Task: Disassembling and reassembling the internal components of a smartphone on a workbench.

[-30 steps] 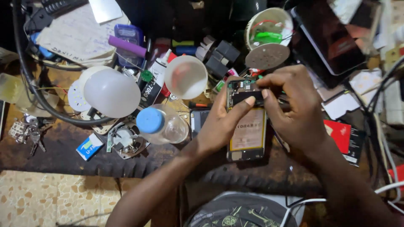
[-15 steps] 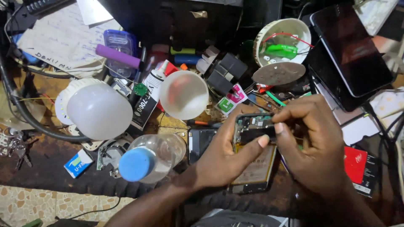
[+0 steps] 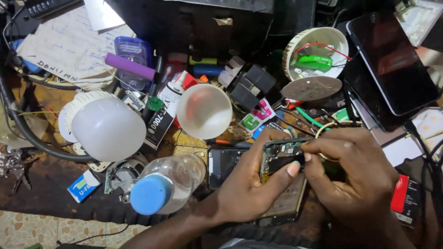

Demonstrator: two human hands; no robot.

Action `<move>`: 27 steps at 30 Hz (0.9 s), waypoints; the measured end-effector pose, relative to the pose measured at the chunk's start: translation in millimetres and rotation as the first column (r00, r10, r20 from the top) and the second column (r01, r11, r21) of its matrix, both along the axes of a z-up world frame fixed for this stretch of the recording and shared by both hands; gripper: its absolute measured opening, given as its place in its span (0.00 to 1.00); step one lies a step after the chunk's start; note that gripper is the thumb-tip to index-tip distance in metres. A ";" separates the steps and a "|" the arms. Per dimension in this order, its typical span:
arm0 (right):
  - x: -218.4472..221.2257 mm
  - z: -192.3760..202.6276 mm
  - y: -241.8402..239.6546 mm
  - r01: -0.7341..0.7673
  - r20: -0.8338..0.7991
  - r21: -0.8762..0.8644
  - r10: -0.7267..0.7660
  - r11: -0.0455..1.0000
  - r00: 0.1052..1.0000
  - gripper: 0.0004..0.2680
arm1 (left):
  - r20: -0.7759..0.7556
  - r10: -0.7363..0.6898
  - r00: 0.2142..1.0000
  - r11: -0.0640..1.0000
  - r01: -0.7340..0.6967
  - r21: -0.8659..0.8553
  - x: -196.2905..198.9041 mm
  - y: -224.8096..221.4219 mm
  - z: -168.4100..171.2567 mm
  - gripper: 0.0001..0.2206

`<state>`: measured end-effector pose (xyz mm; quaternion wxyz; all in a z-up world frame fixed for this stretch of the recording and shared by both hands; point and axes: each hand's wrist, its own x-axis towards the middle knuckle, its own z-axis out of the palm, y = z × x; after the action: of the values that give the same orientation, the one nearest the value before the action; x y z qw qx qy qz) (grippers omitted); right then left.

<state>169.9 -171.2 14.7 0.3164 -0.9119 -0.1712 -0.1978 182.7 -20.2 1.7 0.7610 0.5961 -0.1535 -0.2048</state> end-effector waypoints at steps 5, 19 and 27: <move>0.5 7.5 -0.8 -0.002 -0.094 0.113 0.013 0.994 0.995 0.01 | 0.035 -0.029 0.999 1.000 0.029 0.007 -2.2 -0.9 1.0 0.11; -4.9 3.3 -4.3 -0.025 -0.062 0.044 0.027 0.999 0.998 0.02 | 0.206 -0.001 0.979 0.979 -0.040 0.198 -8.2 2.9 -4.1 0.12; -7.1 6.0 -2.9 -0.028 -0.046 0.189 0.037 0.982 0.998 0.04 | 0.164 0.038 0.986 0.986 -0.065 0.157 -10.3 1.3 -4.3 0.11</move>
<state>162.7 -174.1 20.8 0.4082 -0.8796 -0.1586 -0.1855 172.4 -18.8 -2.6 0.7004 0.6742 -0.1818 -0.1480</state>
